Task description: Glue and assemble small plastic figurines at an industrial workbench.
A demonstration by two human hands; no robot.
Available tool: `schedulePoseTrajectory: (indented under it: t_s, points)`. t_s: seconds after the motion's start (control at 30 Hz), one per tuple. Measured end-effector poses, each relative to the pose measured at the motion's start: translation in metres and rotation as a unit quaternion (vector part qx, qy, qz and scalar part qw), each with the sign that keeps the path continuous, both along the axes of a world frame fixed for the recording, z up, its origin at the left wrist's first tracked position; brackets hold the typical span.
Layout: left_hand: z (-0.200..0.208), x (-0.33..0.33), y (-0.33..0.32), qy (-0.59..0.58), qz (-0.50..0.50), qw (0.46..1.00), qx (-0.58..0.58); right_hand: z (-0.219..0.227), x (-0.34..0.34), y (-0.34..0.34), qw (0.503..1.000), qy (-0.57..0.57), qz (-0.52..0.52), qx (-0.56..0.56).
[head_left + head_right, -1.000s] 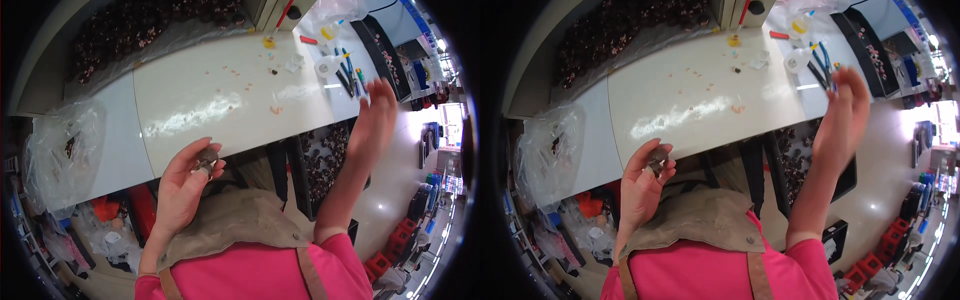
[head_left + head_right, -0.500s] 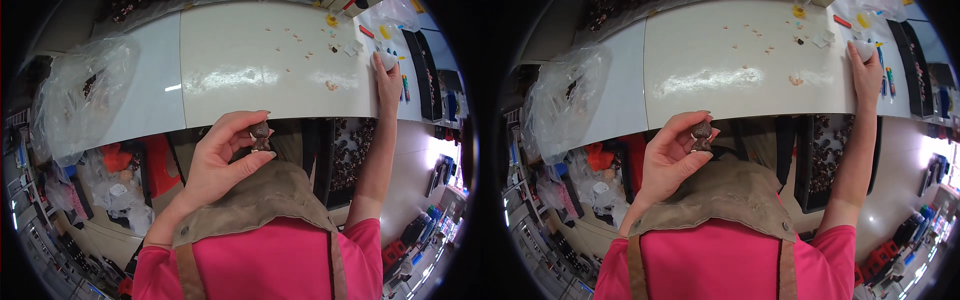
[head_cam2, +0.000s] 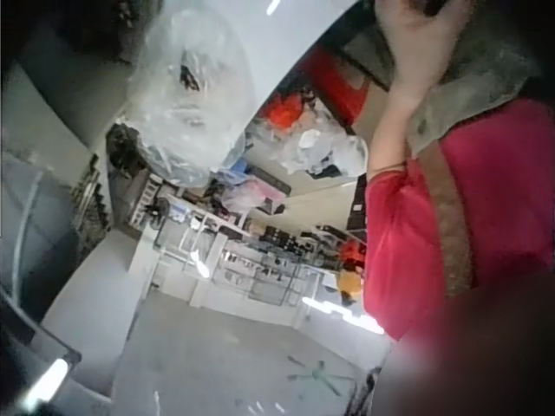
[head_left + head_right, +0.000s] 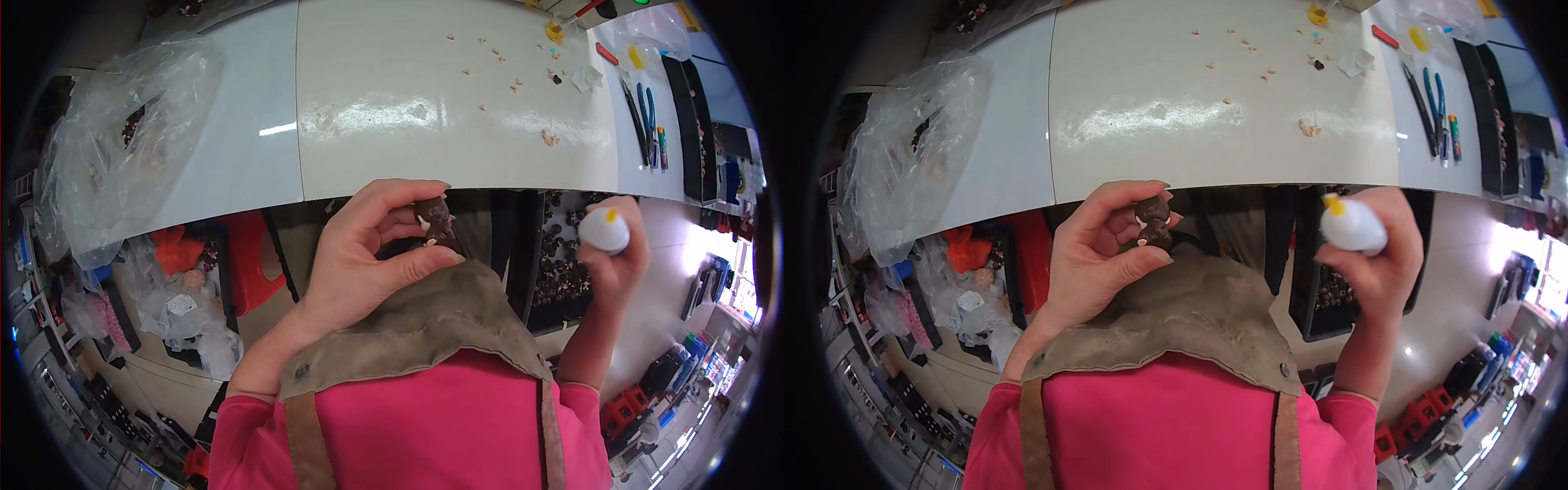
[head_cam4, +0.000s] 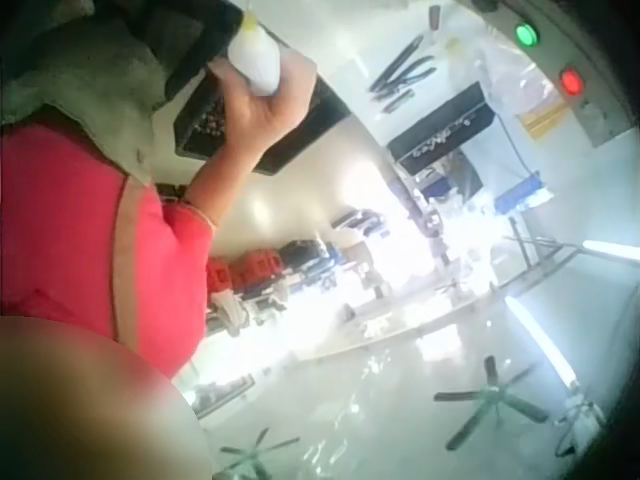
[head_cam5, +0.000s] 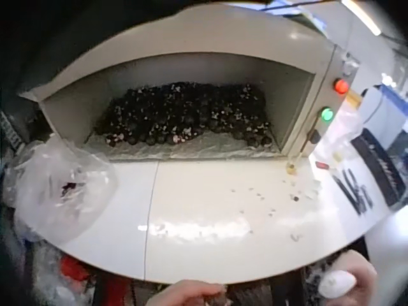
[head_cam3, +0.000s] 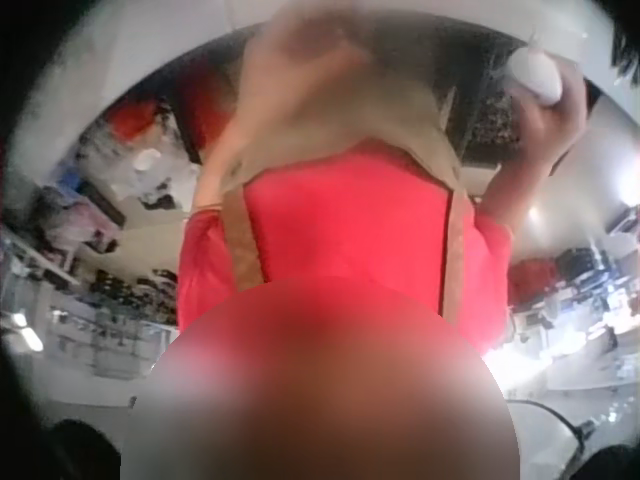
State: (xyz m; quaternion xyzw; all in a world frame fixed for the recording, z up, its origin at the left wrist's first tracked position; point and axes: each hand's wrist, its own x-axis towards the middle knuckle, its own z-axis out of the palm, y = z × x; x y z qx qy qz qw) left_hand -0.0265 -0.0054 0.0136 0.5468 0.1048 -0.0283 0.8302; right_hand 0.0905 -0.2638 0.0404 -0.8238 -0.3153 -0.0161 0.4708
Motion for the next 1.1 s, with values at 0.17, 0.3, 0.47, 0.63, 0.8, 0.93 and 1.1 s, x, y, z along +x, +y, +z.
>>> schedulePoseTrajectory:
  t_s: [0.17, 0.3, 0.47, 0.63, 0.8, 0.93, 1.1]
  points:
    - [0.001, -0.003, 0.001, -0.004, -0.003, 1.000, 0.009, 0.000, -0.009, 0.012, 0.997, 0.017, 0.057, -0.050]
    - [0.000, -0.004, 0.002, -0.002, 0.002, 1.000, 0.004, -0.001, -0.012, 0.020, 0.993, 0.027, 0.076, -0.087]
    - [0.001, -0.005, 0.003, -0.007, 0.001, 1.000, 0.015, -0.001, -0.014, 0.028, 0.987, 0.012, 0.103, -0.125]
    - [0.000, -0.005, 0.005, -0.006, -0.005, 1.000, 0.020, 0.002, -0.011, 0.032, 0.983, -0.001, 0.124, -0.138]
    - [-0.001, -0.005, 0.006, -0.011, -0.004, 1.000, 0.019, 0.007, -0.010, 0.036, 0.980, -0.007, 0.133, -0.149]
    - [-0.002, -0.005, 0.007, -0.007, -0.009, 1.000, 0.022, 0.006, -0.010, 0.038, 0.980, -0.005, 0.134, -0.148]
    - [-0.003, -0.006, 0.007, -0.008, -0.007, 1.000, 0.022, 0.007, -0.011, 0.039, 0.979, -0.006, 0.140, -0.151]
